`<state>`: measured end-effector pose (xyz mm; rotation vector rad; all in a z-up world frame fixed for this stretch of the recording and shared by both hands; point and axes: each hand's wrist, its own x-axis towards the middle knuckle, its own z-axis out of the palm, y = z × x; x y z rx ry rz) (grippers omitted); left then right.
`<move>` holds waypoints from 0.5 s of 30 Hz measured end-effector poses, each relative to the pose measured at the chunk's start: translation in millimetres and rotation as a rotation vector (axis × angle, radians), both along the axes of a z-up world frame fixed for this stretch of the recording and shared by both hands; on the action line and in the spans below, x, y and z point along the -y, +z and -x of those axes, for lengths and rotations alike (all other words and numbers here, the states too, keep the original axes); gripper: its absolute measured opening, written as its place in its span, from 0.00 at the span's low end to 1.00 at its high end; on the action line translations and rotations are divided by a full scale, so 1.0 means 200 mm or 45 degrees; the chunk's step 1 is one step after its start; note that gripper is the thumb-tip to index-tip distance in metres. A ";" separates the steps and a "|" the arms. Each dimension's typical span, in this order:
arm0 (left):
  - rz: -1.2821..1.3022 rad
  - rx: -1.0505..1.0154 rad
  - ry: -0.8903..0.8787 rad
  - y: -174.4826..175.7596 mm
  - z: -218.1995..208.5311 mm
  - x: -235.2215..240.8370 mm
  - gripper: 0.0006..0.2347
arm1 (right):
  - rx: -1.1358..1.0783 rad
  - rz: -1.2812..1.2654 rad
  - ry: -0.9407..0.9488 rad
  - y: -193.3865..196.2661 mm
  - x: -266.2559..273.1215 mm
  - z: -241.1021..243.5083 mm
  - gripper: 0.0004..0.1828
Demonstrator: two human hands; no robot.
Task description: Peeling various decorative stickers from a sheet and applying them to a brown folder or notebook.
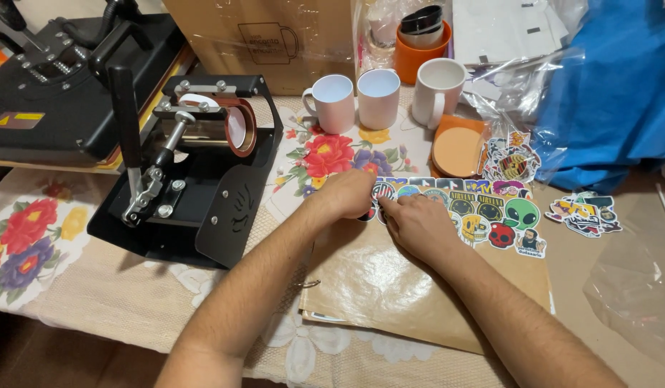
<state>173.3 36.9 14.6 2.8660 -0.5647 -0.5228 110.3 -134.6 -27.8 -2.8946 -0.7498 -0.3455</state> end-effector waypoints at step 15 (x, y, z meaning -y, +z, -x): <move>0.165 0.012 0.032 0.02 0.03 -0.05 0.08 | 0.026 -0.016 0.024 0.00 0.01 -0.01 0.21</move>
